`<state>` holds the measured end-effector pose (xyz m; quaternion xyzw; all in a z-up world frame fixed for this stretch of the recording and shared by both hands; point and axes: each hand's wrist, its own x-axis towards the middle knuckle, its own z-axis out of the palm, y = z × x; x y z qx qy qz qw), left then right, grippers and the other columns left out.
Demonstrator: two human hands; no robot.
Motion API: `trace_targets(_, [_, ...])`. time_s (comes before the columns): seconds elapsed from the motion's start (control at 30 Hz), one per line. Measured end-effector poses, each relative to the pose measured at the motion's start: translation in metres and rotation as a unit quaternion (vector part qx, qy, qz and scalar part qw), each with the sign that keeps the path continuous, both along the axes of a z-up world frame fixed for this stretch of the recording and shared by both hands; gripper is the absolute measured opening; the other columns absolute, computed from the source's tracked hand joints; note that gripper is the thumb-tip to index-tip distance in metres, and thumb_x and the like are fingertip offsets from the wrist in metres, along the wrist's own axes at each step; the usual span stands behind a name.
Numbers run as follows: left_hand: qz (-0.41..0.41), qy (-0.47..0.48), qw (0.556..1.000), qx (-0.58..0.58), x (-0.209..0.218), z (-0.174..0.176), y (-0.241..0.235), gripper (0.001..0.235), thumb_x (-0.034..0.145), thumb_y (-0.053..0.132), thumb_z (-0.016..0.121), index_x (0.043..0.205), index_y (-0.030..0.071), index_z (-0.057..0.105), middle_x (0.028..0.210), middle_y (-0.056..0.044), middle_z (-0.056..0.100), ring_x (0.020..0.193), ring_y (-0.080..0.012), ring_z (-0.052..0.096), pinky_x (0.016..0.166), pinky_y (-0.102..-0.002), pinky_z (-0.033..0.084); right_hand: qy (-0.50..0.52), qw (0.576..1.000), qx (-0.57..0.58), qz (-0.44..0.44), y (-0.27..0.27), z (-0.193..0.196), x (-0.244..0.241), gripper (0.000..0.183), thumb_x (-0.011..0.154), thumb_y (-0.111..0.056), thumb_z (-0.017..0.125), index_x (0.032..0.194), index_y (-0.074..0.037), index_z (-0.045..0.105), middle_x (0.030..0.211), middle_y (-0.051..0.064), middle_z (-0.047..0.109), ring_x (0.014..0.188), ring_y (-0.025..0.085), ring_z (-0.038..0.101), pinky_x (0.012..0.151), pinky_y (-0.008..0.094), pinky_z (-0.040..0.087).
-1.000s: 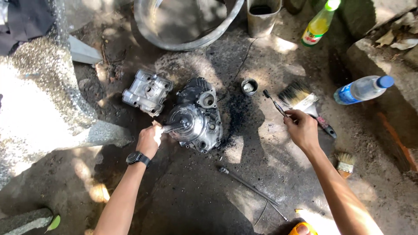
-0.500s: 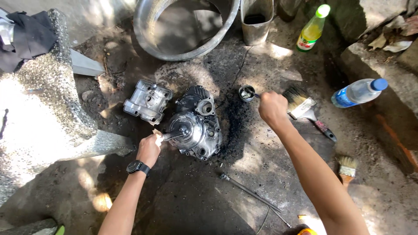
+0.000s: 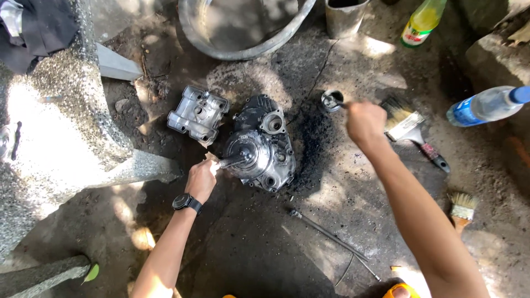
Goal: The person crouches on the ground cleaning a greasy motorcycle engine casing and a smaller metal cover. They scrape caked grime from the casing with a small metal pick, hold the casing steady with the other hand, and periodically brush loosened dirt off with a paintbrush.
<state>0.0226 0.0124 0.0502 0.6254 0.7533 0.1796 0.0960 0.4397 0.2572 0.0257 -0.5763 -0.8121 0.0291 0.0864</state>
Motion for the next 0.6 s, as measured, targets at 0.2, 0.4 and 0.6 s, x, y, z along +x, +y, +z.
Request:
trace_targets(0.2, [-0.001,-0.022,1.000,0.008,0.011,0.016,0.001,0.013,0.084,-0.007,0.055,0.092,-0.006,0.066,0.091,-0.026,0.068,0.090,-0.0454,0.066,0.075,-0.049,0.053,0.239,0.961,-0.137,-0.028,-0.119,0.044,0.006,0.023,0.103,-0.012,0.057,0.116,-0.014,0.077,0.087,0.015,0.077,0.054,0.018,0.061,0.046,0.034,0.053])
trace_targets(0.4, [0.000,-0.014,1.000,-0.013,0.014,0.023,-0.002,0.007,0.088,-0.004,0.057,0.090,-0.004,0.064,0.089,-0.024,0.068,0.087,-0.0450,0.065,0.072,-0.051,0.051,0.428,0.888,-0.166,0.014,-0.181,0.020,-0.068,0.020,0.090,-0.006,0.071,0.108,-0.006,0.079,0.095,0.012,0.077,0.064,0.016,0.069,0.054,0.032,0.058])
trace_targets(0.6, [0.003,-0.017,1.000,-0.019,0.003,0.005,-0.002,0.011,0.089,-0.003,0.057,0.095,-0.004,0.066,0.091,-0.024,0.069,0.088,-0.0434,0.067,0.074,-0.050,0.052,0.381,0.897,-0.222,0.005,-0.186,0.026,-0.081,0.019,0.096,-0.003,0.064,0.110,-0.004,0.077,0.088,0.014,0.073,0.052,0.019,0.062,0.044,0.035,0.053])
